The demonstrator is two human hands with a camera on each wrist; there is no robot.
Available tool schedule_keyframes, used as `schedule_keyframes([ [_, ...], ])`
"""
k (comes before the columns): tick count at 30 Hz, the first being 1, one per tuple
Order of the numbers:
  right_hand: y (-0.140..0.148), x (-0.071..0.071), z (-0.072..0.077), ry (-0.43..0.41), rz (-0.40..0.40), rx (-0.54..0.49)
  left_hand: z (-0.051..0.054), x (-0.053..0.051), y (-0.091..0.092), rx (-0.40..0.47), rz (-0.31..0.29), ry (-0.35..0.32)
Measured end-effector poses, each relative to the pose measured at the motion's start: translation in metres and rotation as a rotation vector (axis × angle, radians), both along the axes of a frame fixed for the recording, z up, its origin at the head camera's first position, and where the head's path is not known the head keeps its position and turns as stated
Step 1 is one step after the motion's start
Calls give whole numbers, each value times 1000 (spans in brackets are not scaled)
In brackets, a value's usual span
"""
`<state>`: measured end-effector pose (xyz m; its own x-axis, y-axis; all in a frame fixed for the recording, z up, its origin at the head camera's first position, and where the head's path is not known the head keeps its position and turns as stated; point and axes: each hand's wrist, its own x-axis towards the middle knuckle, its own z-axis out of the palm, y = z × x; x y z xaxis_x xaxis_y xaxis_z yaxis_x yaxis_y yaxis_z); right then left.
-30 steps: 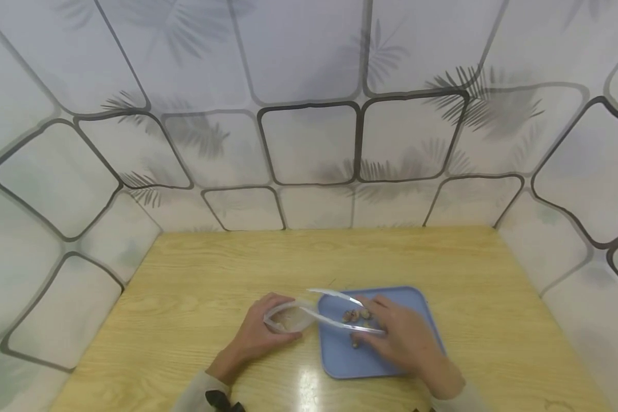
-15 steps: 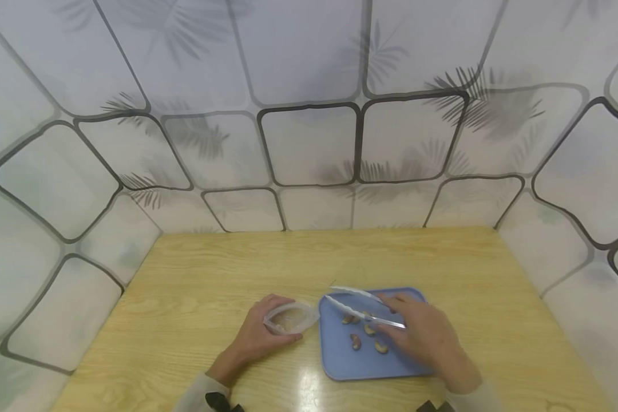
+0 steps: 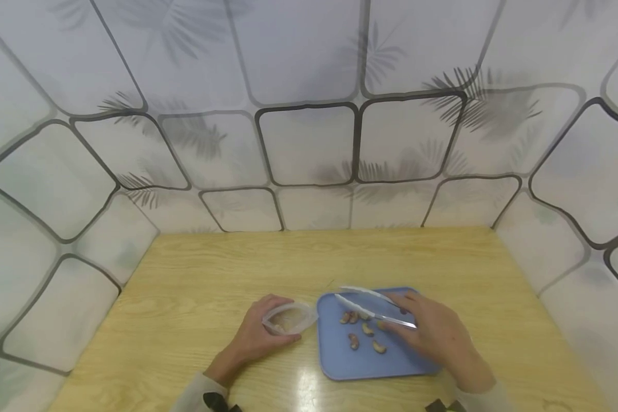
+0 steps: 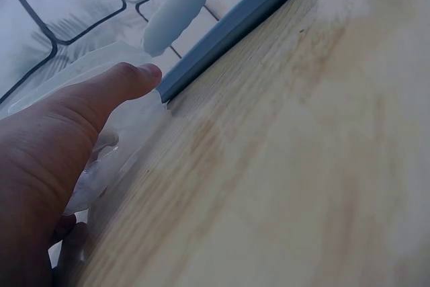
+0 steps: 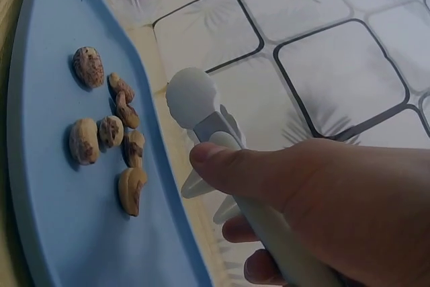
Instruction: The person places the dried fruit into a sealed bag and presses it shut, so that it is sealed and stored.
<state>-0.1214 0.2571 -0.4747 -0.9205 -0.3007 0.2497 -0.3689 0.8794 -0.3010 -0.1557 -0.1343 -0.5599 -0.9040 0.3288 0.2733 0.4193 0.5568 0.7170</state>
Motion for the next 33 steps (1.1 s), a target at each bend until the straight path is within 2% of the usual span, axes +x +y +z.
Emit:
schedule_keyframes([
  [11,17,6,5,-74,20,-15,1,-2,0,15,-15,26],
  [22,28,16,2,-20,48,33,-2,0,-1,20,-14,1],
  [33,33,22,6,-108,11,74,1,-1,-1,21,-11,-6],
])
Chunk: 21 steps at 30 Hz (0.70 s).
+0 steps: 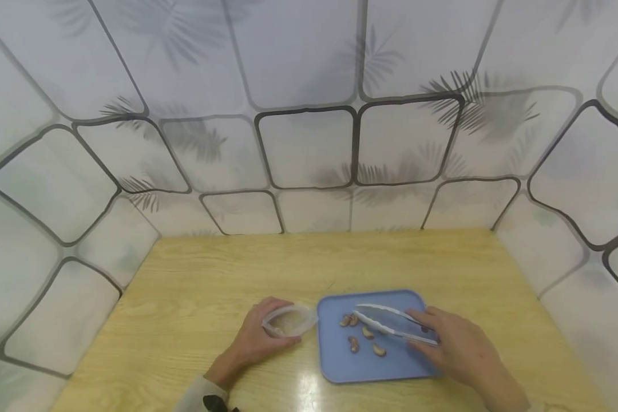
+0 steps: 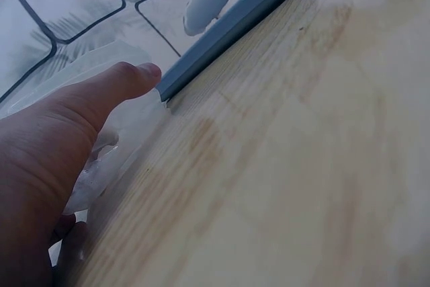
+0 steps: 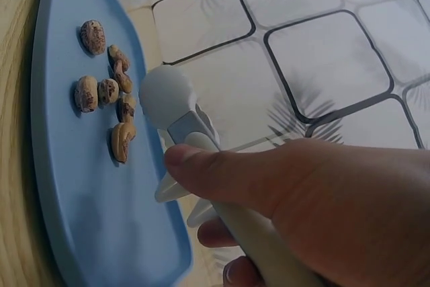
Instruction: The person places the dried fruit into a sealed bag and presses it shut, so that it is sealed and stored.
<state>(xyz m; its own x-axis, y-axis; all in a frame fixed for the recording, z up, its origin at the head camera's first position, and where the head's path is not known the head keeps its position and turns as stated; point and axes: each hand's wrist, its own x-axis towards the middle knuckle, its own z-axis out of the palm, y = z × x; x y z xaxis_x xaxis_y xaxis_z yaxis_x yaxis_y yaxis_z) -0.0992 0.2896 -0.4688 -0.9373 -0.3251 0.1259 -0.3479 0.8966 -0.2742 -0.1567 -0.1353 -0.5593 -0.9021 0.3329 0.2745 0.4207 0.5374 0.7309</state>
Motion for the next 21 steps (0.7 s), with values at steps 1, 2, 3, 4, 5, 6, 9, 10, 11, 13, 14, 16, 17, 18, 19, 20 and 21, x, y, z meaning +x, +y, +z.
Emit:
schedule_keyframes([
  [1,0,1,0,-4,-1,1,0,0,0,0,2,-4],
  [2,0,1,0,-6,1,4,0,0,0,2,2,-8],
  [3,1,1,0,-9,3,3,0,0,0,2,3,-9],
  [4,1,1,0,-14,4,6,0,0,0,3,4,-11],
  [5,2,1,-1,-22,4,13,-1,0,0,3,4,-14],
  [6,2,1,-1,-23,3,18,-1,0,0,3,5,-14],
  [9,4,1,0,-34,-8,35,-1,-1,1,0,6,-14],
  [10,5,2,1,-35,-8,41,0,-1,1,-1,5,-9],
  [11,5,2,1,-35,-13,51,0,-1,1,-2,5,-8],
  [13,6,2,2,-36,-19,59,1,-1,1,-3,4,0],
  [14,6,2,3,-37,-17,63,2,-1,1,-4,4,3],
  [16,7,2,4,-40,-12,75,3,-1,1,-7,3,9],
  [17,7,2,4,-45,-12,80,3,0,1,-7,3,6],
  [18,8,2,3,-50,-8,80,3,0,1,-8,3,7],
  [19,8,1,3,-55,-3,81,3,0,2,-6,4,3],
  [20,9,1,2,-57,1,84,3,0,2,-6,4,5],
  [21,9,0,1,-60,2,86,3,1,2,-4,4,3],
])
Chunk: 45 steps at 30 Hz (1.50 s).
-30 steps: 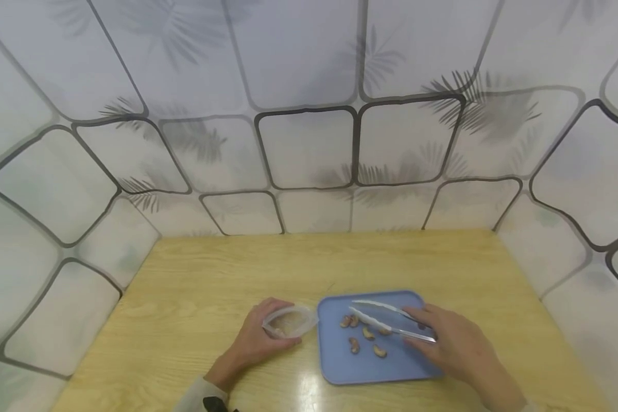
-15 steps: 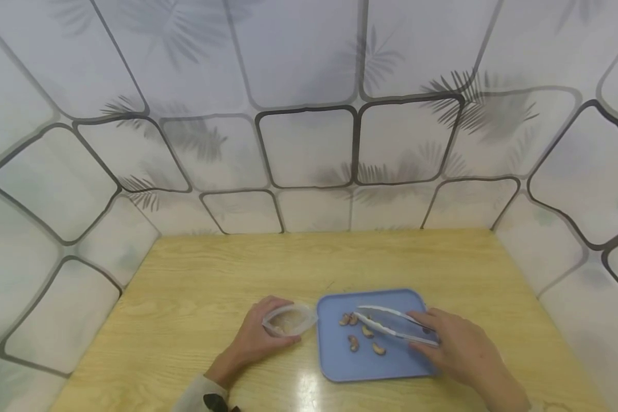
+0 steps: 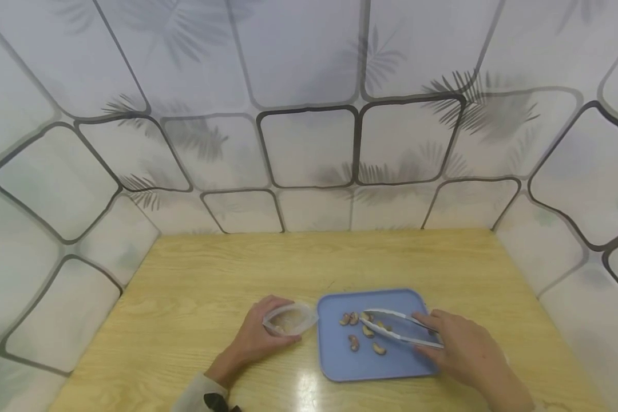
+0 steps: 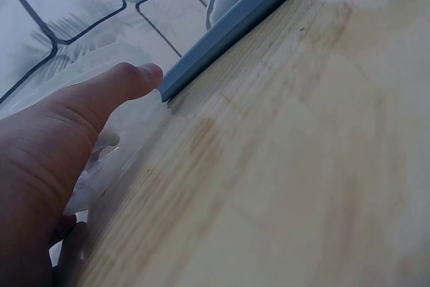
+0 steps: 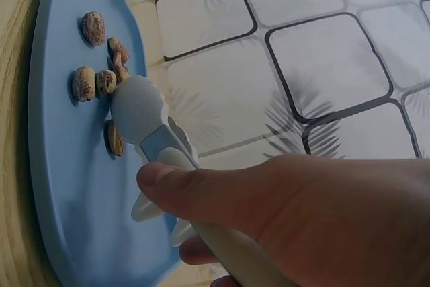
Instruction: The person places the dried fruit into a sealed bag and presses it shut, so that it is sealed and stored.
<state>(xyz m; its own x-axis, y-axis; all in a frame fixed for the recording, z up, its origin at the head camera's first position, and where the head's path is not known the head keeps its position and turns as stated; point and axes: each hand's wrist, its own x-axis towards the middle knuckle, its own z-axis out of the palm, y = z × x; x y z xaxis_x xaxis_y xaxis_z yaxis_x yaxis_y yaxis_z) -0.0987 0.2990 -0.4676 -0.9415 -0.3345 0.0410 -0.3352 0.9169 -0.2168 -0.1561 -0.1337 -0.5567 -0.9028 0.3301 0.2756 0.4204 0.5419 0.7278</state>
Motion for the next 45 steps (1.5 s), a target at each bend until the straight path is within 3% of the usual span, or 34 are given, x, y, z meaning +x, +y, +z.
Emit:
schedule_keyframes([
  [12,-1,-1,-2,17,-14,3,-1,0,0,5,2,-2],
  [18,-8,-1,-2,93,-27,-45,-1,0,0,3,-2,14],
  [24,-20,-1,-3,253,2,-137,-1,-1,0,3,-2,26],
  [28,-26,-1,-4,300,16,-171,-2,-1,0,-2,0,20],
  [32,-32,-2,-5,321,47,-205,-3,-1,-1,0,-1,19],
  [38,-40,-4,-9,326,113,-258,-4,0,-1,-1,-5,80],
  [45,-49,-3,-12,332,158,-299,-4,1,-1,0,-8,69],
])
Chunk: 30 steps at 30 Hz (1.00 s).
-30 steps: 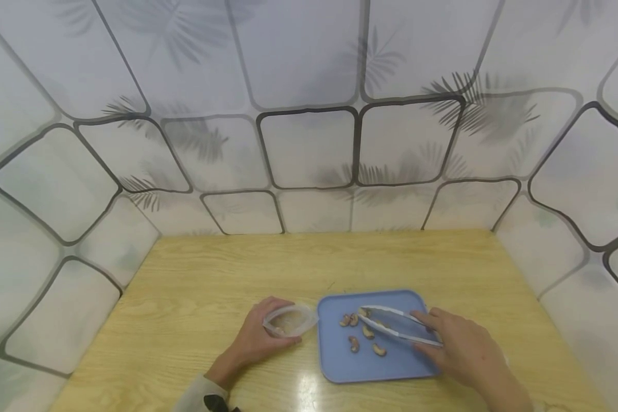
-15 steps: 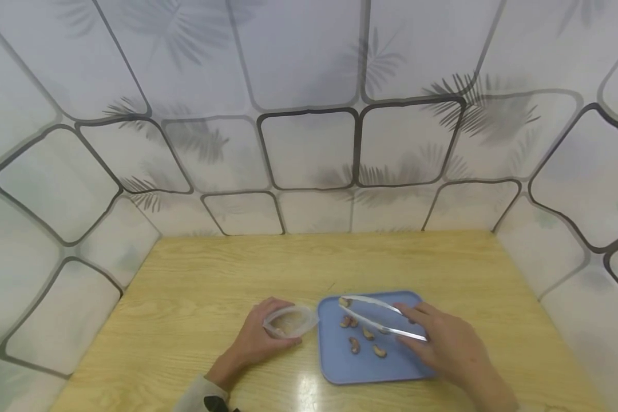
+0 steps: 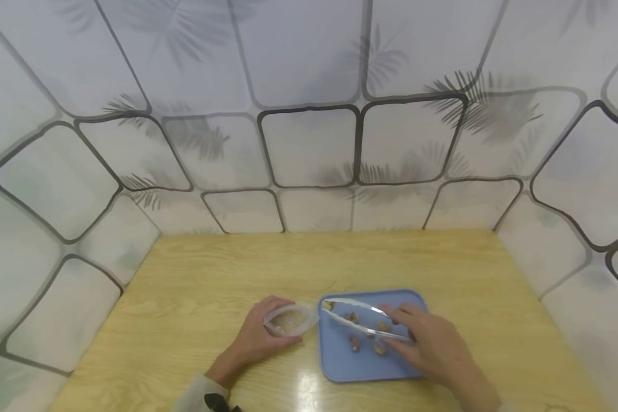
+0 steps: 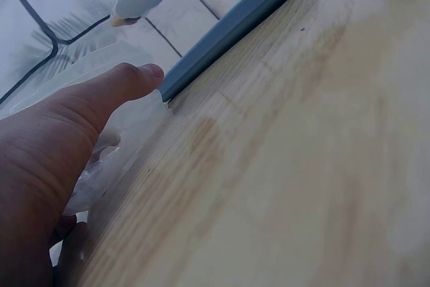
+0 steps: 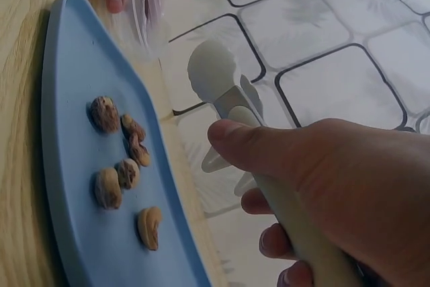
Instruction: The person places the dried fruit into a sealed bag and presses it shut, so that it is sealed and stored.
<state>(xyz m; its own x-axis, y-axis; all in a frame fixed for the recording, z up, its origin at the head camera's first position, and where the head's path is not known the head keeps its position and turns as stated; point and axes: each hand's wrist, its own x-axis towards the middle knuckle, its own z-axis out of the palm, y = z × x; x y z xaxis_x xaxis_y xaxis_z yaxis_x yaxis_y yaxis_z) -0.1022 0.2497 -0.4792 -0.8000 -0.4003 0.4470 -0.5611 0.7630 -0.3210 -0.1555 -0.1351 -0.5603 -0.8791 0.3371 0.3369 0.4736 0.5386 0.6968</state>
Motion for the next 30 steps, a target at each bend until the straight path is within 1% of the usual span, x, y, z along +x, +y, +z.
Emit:
schedule_keyframes([
  [4,-8,-1,-2,8,34,-16,0,-1,1,-1,0,13],
  [8,-17,-2,-2,2,53,-17,1,-2,2,-8,-4,3],
  [14,-27,-3,-2,11,60,-6,3,-2,3,-7,-7,-13],
  [20,-38,-7,-4,18,105,-33,3,-3,2,-11,-4,-29],
  [25,-45,-8,-5,-22,121,-35,0,-3,2,-8,-7,-8],
  [28,-48,-10,-6,-37,117,-19,-1,-2,1,-7,-6,-19],
  [30,-49,-11,-7,-31,118,-7,-1,-2,1,-4,-5,-34],
])
